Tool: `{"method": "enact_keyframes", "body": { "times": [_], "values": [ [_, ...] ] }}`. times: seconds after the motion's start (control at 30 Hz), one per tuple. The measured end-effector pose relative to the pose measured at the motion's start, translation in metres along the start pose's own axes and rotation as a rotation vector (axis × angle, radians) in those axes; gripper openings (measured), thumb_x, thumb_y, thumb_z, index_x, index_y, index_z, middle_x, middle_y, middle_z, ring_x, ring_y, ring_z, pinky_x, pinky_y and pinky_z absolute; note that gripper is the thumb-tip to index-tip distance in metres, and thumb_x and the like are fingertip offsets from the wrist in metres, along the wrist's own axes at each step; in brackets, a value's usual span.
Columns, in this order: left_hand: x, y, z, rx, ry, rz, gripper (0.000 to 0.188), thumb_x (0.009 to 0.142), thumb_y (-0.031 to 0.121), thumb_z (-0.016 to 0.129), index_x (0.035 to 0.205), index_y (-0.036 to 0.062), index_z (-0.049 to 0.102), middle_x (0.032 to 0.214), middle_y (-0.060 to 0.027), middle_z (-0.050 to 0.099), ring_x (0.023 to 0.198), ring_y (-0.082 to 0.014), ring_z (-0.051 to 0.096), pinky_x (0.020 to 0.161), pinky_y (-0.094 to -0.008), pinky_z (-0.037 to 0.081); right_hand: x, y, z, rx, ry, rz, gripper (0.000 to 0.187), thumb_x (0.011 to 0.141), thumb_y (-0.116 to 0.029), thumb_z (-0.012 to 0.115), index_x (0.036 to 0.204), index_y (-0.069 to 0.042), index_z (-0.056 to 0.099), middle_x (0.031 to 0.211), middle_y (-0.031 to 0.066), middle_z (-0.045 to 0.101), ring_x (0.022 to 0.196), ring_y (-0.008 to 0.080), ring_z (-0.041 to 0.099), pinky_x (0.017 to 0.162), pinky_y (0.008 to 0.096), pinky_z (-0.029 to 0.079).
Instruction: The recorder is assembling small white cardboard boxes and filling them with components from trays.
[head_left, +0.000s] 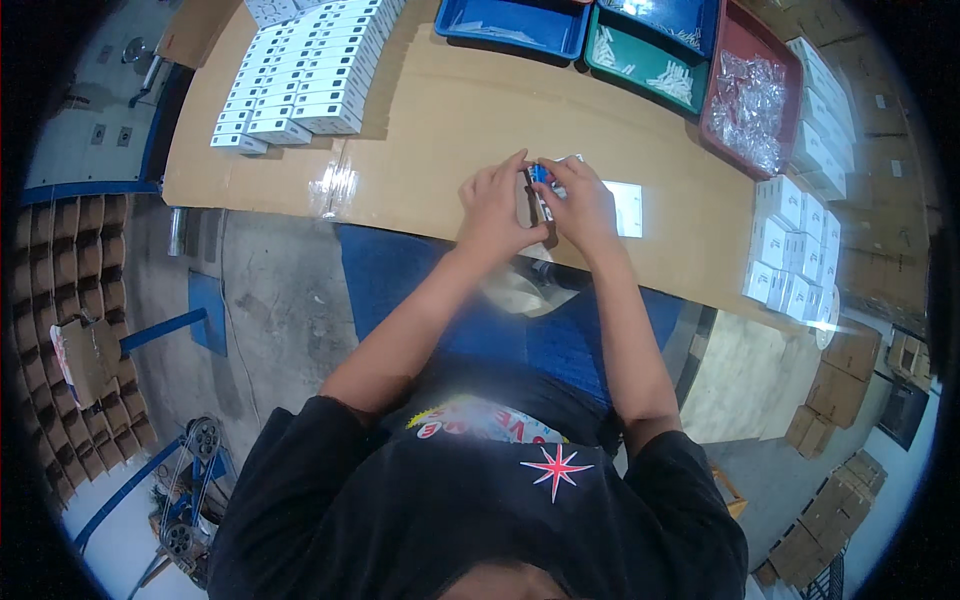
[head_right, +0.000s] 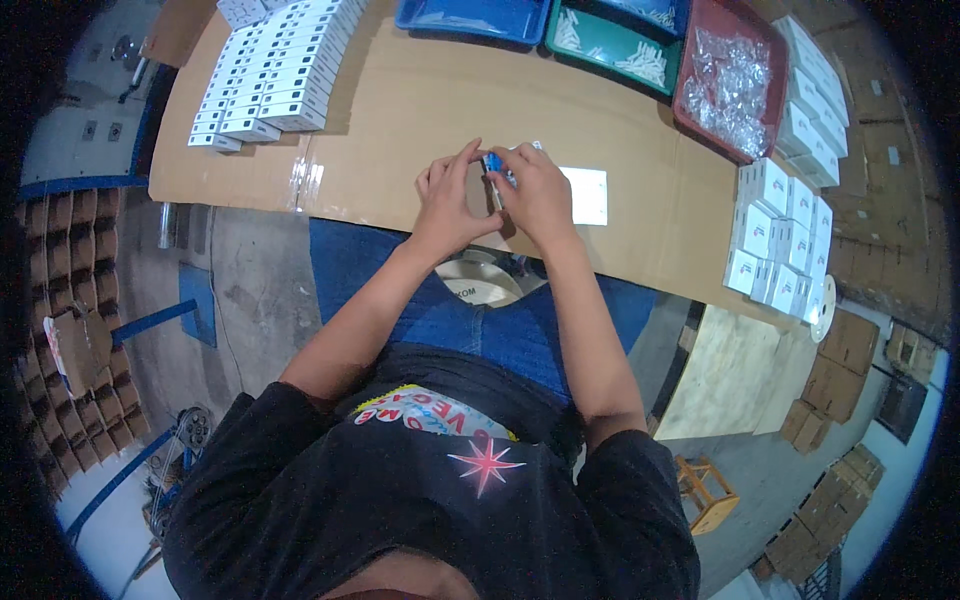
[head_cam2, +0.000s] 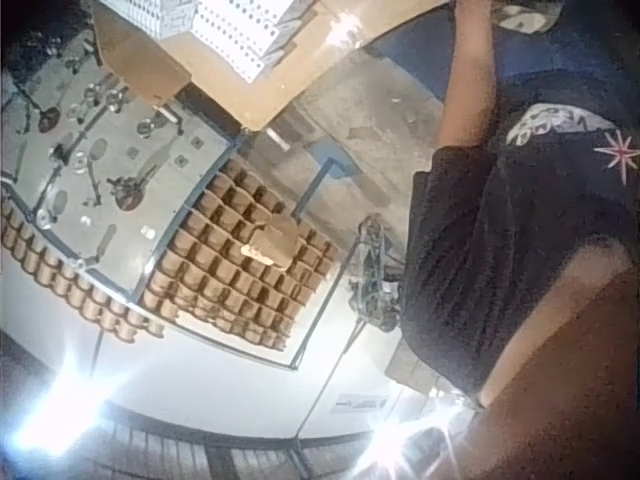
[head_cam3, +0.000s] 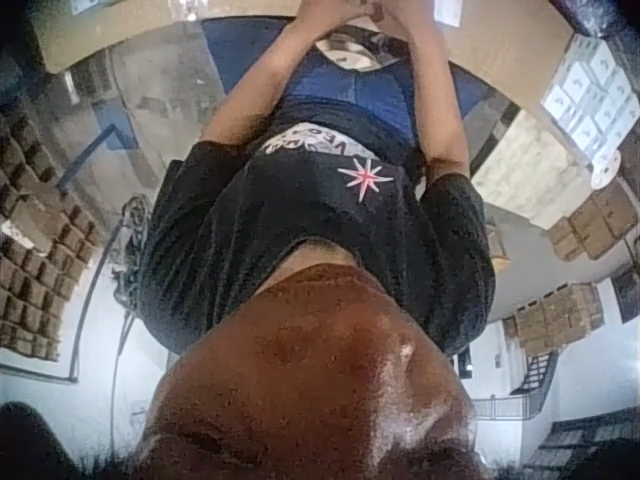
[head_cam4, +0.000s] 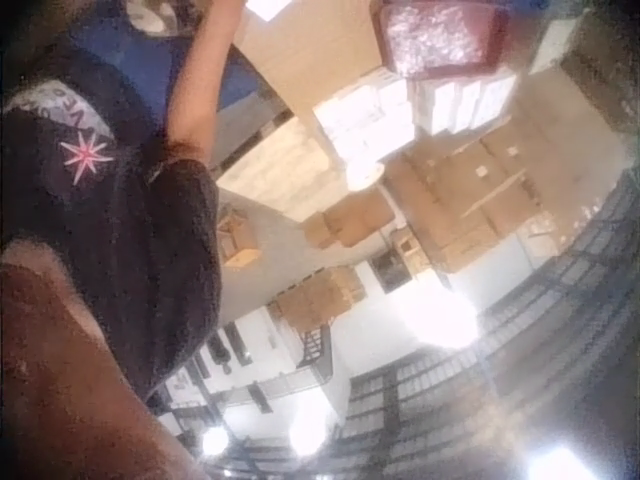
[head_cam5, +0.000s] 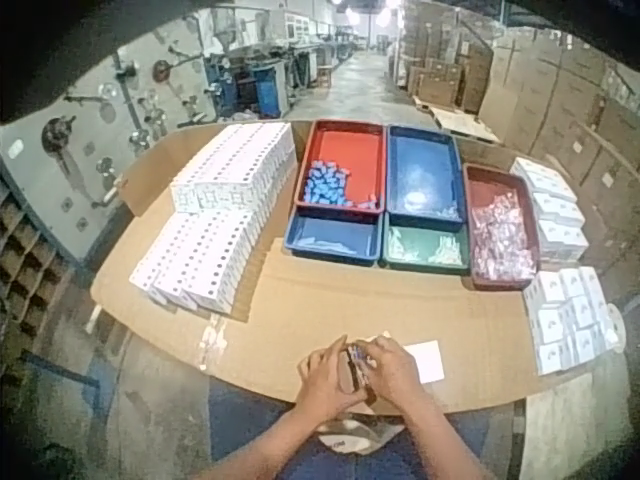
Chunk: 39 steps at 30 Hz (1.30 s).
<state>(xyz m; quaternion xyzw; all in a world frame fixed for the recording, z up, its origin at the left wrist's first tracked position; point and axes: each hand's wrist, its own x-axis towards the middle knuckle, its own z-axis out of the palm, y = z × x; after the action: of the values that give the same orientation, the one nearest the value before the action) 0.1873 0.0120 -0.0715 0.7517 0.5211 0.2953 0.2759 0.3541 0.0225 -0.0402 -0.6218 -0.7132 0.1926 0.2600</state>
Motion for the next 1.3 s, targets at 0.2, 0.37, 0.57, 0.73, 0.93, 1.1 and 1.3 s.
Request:
{"method": "enact_keyframes", "body": {
  "times": [0.2,0.37,0.57,0.73,0.93,1.1,1.3],
  "values": [
    [0.000,-0.001,0.000,0.019,-0.010,0.001,0.105,0.062,0.029,0.085,0.153,0.0052,0.037,0.141,-0.0099,0.057,0.130,-0.0340,0.045,0.113,-0.0484,0.026,0.012,0.002,-0.013,0.020,-0.141,-0.001,0.030,0.086,-0.019,0.074,0.116,-0.014,0.075,0.096,0.0074,0.066,0.095,0.0292,0.067,0.081,0.0417,0.054],
    [-0.001,0.000,0.002,0.016,-0.005,-0.010,0.101,0.064,0.031,0.084,0.152,0.0088,0.040,0.143,-0.0101,0.053,0.133,-0.0315,0.043,0.114,-0.0472,0.026,0.016,0.006,-0.018,0.029,-0.168,0.003,0.030,0.083,-0.019,0.076,0.113,-0.017,0.078,0.097,0.0070,0.065,0.098,0.0273,0.065,0.082,0.0404,0.054],
    [-0.001,0.004,-0.002,-0.002,0.015,-0.027,0.092,0.064,0.029,0.085,0.145,0.0092,0.048,0.139,-0.0134,0.048,0.135,-0.0337,0.040,0.115,-0.0482,0.027,0.016,0.004,-0.024,0.001,-0.168,-0.035,0.028,0.084,-0.021,0.076,0.112,-0.020,0.079,0.099,0.0061,0.062,0.098,0.0267,0.065,0.082,0.0395,0.054],
    [0.000,0.006,-0.002,-0.006,-0.006,-0.030,0.086,0.063,0.029,0.085,0.141,0.0103,0.052,0.136,-0.0126,0.049,0.135,-0.0337,0.040,0.115,-0.0485,0.027,0.023,0.011,-0.020,0.043,-0.177,0.018,0.022,0.086,-0.021,0.075,0.108,-0.019,0.079,0.100,0.0065,0.063,0.103,0.0266,0.064,0.084,0.0407,0.054],
    [0.001,0.005,-0.004,0.037,-0.016,-0.023,0.084,0.064,0.029,0.085,0.140,0.0106,0.053,0.136,-0.0115,0.049,0.134,-0.0331,0.040,0.115,-0.0483,0.027,0.042,-0.004,-0.017,-0.129,-0.270,0.110,0.018,0.088,-0.019,0.073,0.106,-0.017,0.071,0.107,0.0071,0.066,0.110,0.0292,0.063,0.090,0.0453,0.052],
    [0.001,0.006,-0.003,0.053,-0.012,-0.008,0.084,0.065,0.032,0.086,0.140,0.0105,0.053,0.138,-0.0114,0.050,0.135,-0.0330,0.040,0.115,-0.0483,0.027,0.053,-0.005,-0.014,-0.239,-0.362,0.153,0.027,0.086,-0.019,0.075,0.111,-0.016,0.065,0.111,0.0074,0.067,0.114,0.0303,0.062,0.094,0.0470,0.050],
    [0.002,0.008,0.000,0.048,-0.008,-0.026,0.085,0.066,0.034,0.089,0.140,0.0115,0.053,0.137,-0.0102,0.053,0.134,-0.0330,0.042,0.114,-0.0482,0.027,0.036,0.010,-0.016,-0.187,-0.202,0.132,0.030,0.086,-0.021,0.076,0.113,-0.014,0.065,0.112,0.0090,0.067,0.113,0.0316,0.062,0.094,0.0476,0.049]
  ]
}}
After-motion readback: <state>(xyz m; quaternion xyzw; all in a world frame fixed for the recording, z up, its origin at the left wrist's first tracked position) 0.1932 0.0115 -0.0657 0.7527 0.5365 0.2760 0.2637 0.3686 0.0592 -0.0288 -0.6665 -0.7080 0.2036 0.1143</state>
